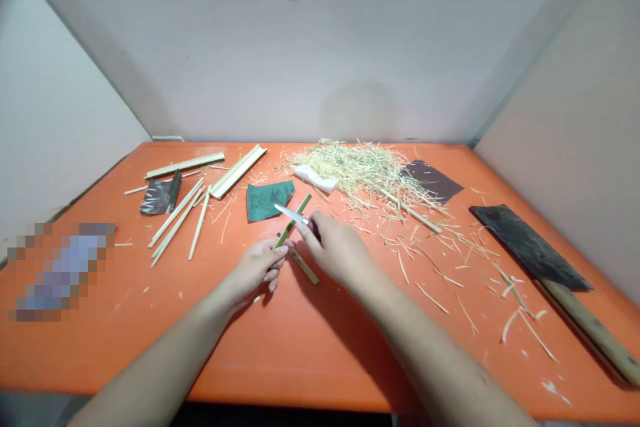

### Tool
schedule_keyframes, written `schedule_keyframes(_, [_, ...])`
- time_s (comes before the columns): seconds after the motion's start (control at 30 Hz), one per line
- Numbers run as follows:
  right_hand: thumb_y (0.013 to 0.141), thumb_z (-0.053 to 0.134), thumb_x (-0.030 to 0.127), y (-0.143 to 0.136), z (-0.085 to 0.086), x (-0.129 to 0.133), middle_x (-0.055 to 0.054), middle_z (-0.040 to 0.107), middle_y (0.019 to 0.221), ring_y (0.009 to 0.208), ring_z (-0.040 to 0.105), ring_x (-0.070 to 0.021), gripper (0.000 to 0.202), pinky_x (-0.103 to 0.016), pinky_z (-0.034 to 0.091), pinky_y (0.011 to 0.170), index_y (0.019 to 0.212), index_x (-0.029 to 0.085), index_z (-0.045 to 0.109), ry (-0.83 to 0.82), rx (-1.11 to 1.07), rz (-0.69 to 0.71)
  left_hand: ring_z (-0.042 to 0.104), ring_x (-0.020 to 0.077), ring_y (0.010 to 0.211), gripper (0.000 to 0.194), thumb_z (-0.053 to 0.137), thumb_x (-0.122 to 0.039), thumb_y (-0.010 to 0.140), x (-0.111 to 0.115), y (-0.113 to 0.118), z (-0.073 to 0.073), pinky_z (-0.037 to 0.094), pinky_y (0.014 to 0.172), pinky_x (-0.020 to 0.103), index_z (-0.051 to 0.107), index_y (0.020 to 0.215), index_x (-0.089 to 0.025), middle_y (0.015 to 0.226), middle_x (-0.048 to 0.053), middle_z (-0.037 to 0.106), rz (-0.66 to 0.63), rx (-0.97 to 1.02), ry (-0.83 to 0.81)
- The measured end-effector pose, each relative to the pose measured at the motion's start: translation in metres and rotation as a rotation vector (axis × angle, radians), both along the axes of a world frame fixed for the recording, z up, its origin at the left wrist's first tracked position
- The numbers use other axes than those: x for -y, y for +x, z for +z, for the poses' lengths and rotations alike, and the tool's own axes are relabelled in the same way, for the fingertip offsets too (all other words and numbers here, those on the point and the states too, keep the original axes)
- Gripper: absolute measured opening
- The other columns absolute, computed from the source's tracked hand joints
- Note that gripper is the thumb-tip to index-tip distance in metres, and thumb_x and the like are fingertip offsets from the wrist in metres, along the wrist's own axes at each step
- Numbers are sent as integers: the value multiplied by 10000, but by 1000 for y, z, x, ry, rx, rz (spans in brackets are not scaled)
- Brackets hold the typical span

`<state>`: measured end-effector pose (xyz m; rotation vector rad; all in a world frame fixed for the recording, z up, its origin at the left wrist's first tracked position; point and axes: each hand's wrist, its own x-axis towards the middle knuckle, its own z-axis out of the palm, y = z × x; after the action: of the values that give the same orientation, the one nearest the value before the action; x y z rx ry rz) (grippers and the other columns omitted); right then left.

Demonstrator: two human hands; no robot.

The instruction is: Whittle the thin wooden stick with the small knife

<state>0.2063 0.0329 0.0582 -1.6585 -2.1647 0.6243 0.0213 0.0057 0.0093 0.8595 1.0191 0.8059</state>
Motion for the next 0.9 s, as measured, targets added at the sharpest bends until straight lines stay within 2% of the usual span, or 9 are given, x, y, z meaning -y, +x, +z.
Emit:
schedule_keyframes(0.1, [1041,396,480,-1,-14,6,-49,706,802,694,611,-179,359,-275,291,579,900,221,601,-45,81,71,219,38,395,378,636,-443,859,-3,-2,-3,410,397,171,581,1100,-158,602,-120,343,4,-10,-37])
schedule_keyframes(0.23, [1043,358,546,1,-24,12,-60,737,842,746,656,-206,418,-274,279,578,964,233,622,-96,125,65,206,38,390,298,606,-435,879,-4,-1,-2,411,384,168,562,1031,-183,596,-118,336,-9,-18,-56])
schedule_keyframes(0.33, [1039,346,570,3,-26,14,-68,739,832,710,654,-207,443,-276,258,560,939,224,605,-128,168,24,184,39,396,276,601,-332,851,-4,0,3,386,380,149,576,1076,-173,588,-121,298,-13,5,-122])
schedule_keyframes(0.4, [1037,349,580,4,-28,13,-75,743,844,721,664,-208,454,-276,254,559,922,221,603,-140,175,17,200,36,403,321,598,-287,821,-4,0,7,384,383,144,586,1118,-165,608,-111,323,-25,31,-165])
schedule_keyframes(0.57, [1039,353,565,6,-32,11,-86,750,846,730,667,-212,458,-283,252,562,903,218,619,-128,178,13,248,34,411,420,613,-309,807,-2,-3,11,437,393,158,574,1213,-204,674,-90,410,-77,-15,-184])
schedule_keyframes(0.67, [1038,347,570,8,-31,11,-85,745,828,701,652,-208,469,-285,244,556,875,216,609,-97,174,3,227,43,425,372,600,-257,770,-1,-4,12,445,390,158,574,1141,-230,671,-94,377,-108,-8,-184])
schedule_keyframes(0.77, [1038,358,547,9,-30,11,-80,741,817,673,637,-198,448,-283,236,550,866,216,606,-101,180,-20,226,42,436,304,590,-226,745,0,-4,15,443,398,153,571,1047,-201,687,-86,391,-69,35,-214])
schedule_keyframes(0.9, [1035,346,568,9,-29,12,-87,743,830,682,632,-200,469,-278,248,556,858,217,603,-113,178,-35,266,44,436,305,601,-293,808,-2,-5,18,418,382,154,596,1089,-175,718,-64,443,-28,94,-287])
